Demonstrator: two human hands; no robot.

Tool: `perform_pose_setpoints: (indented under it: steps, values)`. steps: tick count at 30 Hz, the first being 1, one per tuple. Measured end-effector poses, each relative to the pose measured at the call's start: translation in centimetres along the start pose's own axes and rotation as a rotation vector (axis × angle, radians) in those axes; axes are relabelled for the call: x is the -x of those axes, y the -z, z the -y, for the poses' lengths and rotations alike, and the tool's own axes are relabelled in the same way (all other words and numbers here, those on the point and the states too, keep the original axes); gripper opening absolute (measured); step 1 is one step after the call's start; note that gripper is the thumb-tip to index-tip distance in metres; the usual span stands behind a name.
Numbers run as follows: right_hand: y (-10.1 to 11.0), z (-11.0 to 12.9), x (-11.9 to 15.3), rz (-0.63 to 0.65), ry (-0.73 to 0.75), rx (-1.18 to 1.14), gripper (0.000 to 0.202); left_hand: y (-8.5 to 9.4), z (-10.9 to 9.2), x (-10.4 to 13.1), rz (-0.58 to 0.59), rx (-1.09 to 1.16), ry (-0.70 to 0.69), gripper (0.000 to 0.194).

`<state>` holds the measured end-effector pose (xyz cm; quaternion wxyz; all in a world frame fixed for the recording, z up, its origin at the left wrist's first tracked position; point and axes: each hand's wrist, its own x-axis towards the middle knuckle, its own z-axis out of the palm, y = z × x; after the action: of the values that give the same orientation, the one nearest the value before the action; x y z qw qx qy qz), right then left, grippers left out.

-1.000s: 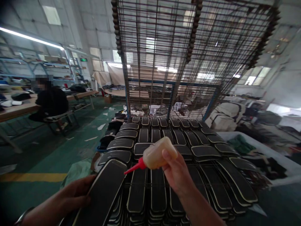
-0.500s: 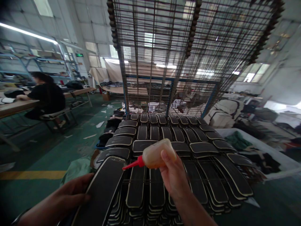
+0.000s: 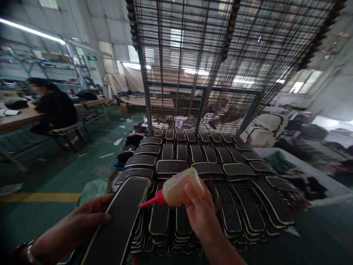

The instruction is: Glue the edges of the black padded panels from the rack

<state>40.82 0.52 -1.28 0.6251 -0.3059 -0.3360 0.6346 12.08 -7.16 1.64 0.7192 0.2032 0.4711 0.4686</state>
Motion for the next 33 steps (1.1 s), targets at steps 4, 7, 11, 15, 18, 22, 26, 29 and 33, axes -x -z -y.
perform_pose_setpoints:
  steps: [4,7,11,15,18,22,26,29,33]
  values:
    - [0.0,0.0,1.1,0.112,-0.015,-0.006,0.044,0.0,0.1,-0.1,-0.031,-0.017,-0.017,0.04]
    - [0.2,-0.2,1.9,0.154,-0.038,-0.004,0.048,-0.1,0.0,-0.3,-0.052,-0.022,-0.016,0.04]
    - [0.3,-0.3,3.0,0.158,-0.05,-0.01,0.053,-0.2,-0.2,-0.5,-0.087,-0.007,-0.012,0.039]
    - [0.1,-0.2,3.8,0.17,-0.078,0.027,0.058,0.2,-0.3,-0.7,-0.083,0.0,-0.025,0.033]
    - [0.0,0.0,4.3,0.181,-0.119,0.042,0.061,0.6,-0.3,-1.0,-0.091,-0.005,-0.041,0.029]
    - [-0.2,0.2,5.0,0.206,-0.143,0.05,0.061,0.6,-0.6,-1.1,-0.128,-0.012,-0.054,0.029]
    - [-0.1,0.1,5.4,0.279,-0.168,0.037,0.061,0.4,-1.2,-1.3,-0.192,-0.023,-0.053,0.027]
    - [0.3,-0.1,5.3,0.331,-0.155,0.036,0.057,0.7,-1.4,-1.5,-0.246,-0.024,-0.065,0.024]
    - [0.7,-0.6,5.1,0.307,-0.123,0.026,0.058,1.3,-1.4,-1.9,-0.298,-0.029,-0.088,0.021]
